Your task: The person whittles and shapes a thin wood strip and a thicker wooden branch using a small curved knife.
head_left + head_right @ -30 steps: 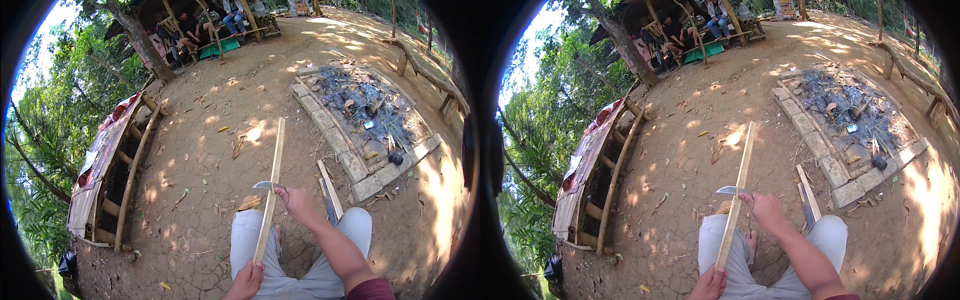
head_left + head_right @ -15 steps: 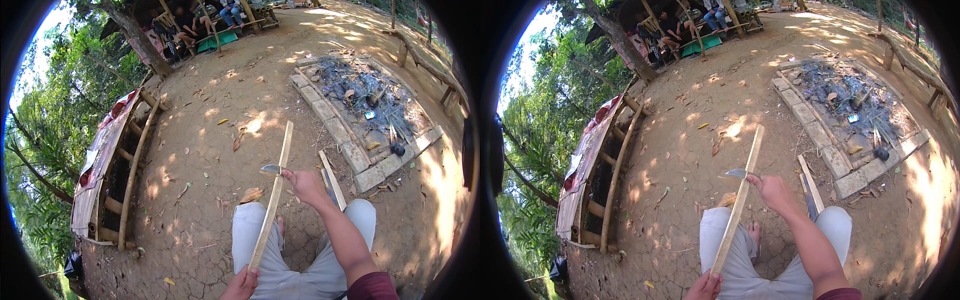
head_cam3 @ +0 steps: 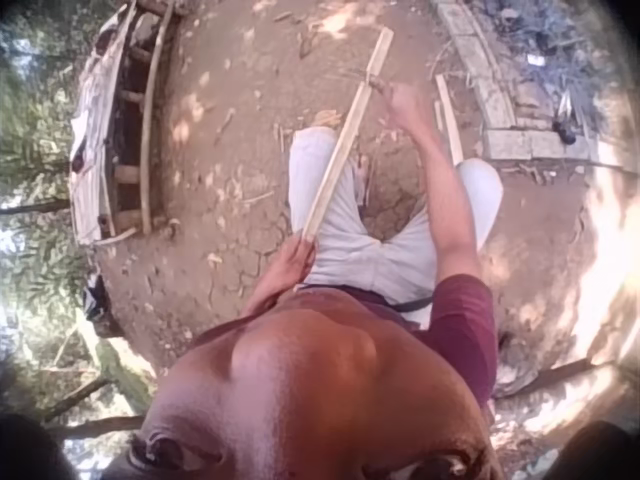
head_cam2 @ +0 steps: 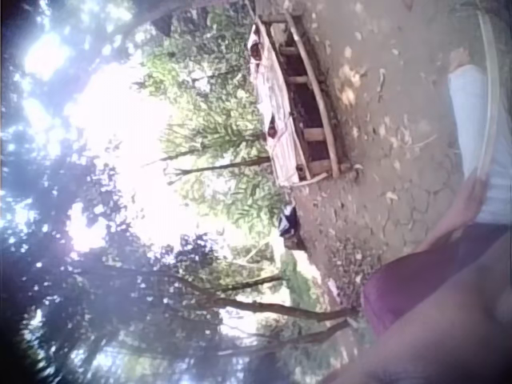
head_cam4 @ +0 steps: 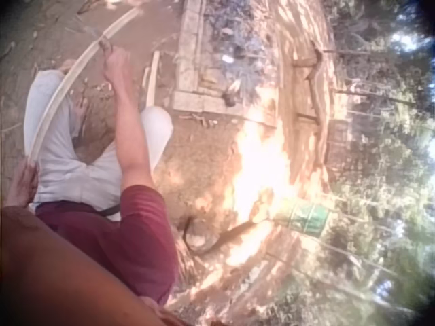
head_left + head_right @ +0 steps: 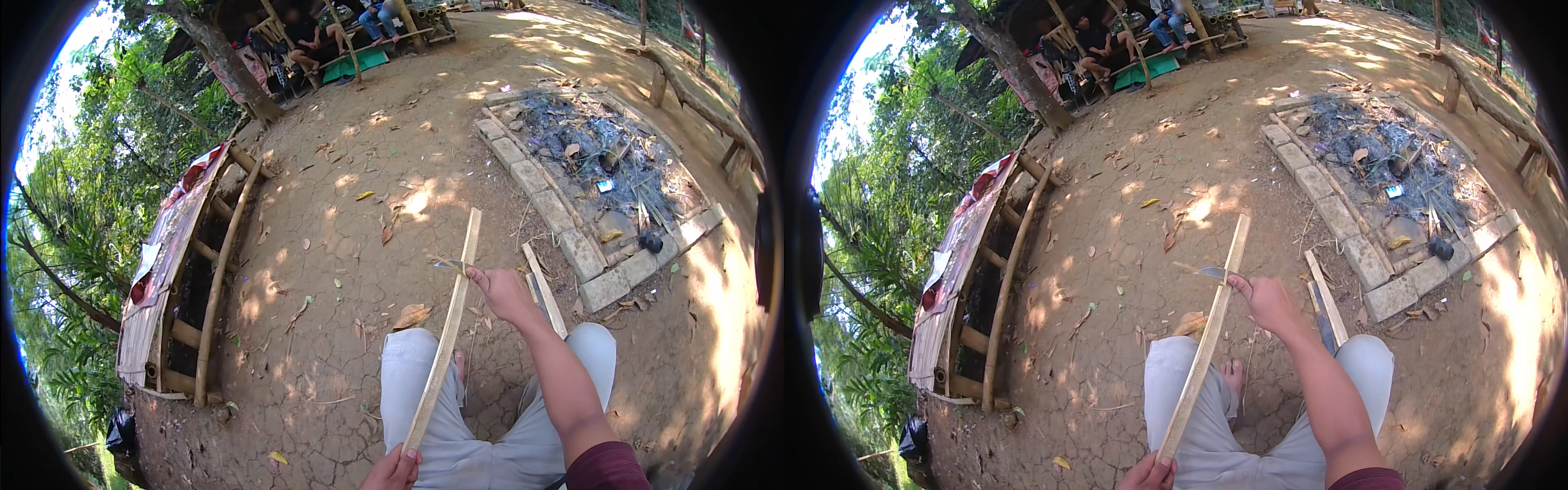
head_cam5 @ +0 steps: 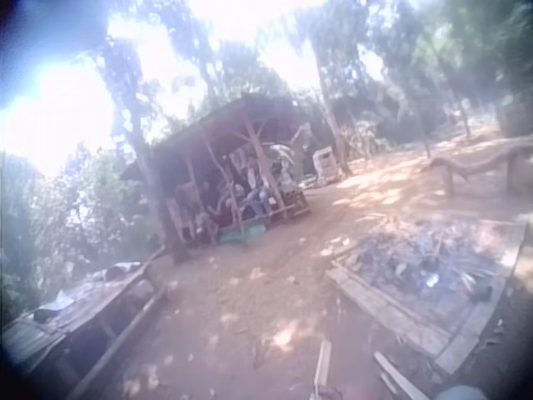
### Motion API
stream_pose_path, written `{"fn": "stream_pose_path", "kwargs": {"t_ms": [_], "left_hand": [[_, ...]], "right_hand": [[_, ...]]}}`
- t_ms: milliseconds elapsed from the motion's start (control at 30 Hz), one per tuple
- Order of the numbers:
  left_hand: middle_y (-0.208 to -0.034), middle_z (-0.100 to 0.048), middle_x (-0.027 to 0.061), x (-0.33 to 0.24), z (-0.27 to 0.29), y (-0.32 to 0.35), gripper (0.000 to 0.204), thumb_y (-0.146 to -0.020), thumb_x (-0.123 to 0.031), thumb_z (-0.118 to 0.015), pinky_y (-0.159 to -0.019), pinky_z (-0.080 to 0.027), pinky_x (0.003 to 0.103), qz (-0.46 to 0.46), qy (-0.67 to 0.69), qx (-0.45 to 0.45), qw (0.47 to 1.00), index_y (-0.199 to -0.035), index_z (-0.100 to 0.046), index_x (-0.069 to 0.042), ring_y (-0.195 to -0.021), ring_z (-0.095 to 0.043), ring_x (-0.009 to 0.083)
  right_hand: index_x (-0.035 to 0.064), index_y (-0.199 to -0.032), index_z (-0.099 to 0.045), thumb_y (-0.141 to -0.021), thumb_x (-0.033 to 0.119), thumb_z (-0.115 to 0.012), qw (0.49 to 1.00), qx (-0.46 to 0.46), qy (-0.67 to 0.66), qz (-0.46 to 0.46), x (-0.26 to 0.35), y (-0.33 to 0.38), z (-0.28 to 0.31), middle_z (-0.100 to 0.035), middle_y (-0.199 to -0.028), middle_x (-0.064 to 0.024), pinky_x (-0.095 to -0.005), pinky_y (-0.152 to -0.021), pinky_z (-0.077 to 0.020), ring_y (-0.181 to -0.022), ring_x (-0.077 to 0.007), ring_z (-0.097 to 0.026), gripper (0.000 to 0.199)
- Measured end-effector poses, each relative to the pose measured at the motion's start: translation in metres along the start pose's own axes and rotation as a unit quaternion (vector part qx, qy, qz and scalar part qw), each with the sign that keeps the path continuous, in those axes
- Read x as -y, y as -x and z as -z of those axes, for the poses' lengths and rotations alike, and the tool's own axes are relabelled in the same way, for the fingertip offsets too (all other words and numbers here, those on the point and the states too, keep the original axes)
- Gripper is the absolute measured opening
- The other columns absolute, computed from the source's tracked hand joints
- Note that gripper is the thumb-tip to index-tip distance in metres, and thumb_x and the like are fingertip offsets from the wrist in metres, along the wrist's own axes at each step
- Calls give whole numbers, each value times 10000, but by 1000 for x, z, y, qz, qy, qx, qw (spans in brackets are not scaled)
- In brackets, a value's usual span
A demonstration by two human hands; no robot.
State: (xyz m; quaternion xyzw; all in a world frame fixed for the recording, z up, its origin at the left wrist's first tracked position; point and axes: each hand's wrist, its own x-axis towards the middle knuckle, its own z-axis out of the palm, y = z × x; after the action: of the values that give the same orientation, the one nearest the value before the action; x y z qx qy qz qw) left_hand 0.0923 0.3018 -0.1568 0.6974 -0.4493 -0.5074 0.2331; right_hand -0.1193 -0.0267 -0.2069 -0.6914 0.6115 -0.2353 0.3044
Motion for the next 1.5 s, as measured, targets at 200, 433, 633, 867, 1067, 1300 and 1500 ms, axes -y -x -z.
{"fn": "stream_pose_path", "kwargs": {"t_ms": [200,433,633,867,1067,1300,1500], "left_hand": [[-648,-389,-61,15,0,17,317,-1078,-364,-384,-487,-313,248,73,43,13,996,-904,-499,-124,-545,-356,65],[-827,-468,-54,47,4,37,261,-1077,-328,-422,-576,-370,220,145,168,52,974,-1145,-549,-109,-700,-416,48],[-883,-495,-44,41,17,70,264,-1076,-326,-425,-613,-403,229,228,219,55,947,-1169,-550,-113,-742,-437,59],[-628,-364,-47,41,6,13,323,-1077,-411,-358,-426,-286,222,63,260,21,963,-1074,-509,-126,-467,-328,64],[-728,-470,43,-86,31,-46,275,-1087,-282,-347,-365,-319,249,-22,307,118,944,-1140,-454,-35,-426,-408,104],[-820,-524,45,-129,31,-142,313,-1081,-320,-374,-413,-426,253,-125,323,139,928,-1197,-463,-44,-559,-560,140],[-800,-494,27,-174,28,-193,302,-1080,-344,-375,-435,-401,259,-119,354,194,907,-1158,-479,-72,-534,-511,127]], "right_hand": [[-19,-781,-695,-962,658,-416,1000,-5,-2,-29,-7,-8,13,-628,-716,-275,-519,-676,-468,-735,-462,-622,755],[-62,-730,-655,-958,673,-407,1000,-7,-1,-25,-18,-16,16,-599,-685,-292,-523,-670,-452,-692,-470,-590,808],[-90,-705,-616,-965,703,-335,993,-93,-39,-55,-72,-49,31,-565,-664,-311,-530,-690,-452,-700,-490,-577,881],[-84,-689,-598,-971,694,-350,997,-20,-56,-47,-39,-22,12,-567,-596,-251,-487,-618,-482,-543,-396,-570,864],[-28,-887,-614,-998,509,-505,979,69,-168,-97,1,25,11,-591,-640,-123,-425,-561,-474,-506,-244,-564,558],[2,-950,-555,-1004,362,-538,990,-63,-78,95,49,55,39,-623,-733,-171,-443,-623,-456,-664,-323,-620,365],[45,-875,-562,-1009,502,-449,985,-20,82,150,103,46,76,-625,-670,-200,-500,-597,-465,-653,-409,-639,490]]}}
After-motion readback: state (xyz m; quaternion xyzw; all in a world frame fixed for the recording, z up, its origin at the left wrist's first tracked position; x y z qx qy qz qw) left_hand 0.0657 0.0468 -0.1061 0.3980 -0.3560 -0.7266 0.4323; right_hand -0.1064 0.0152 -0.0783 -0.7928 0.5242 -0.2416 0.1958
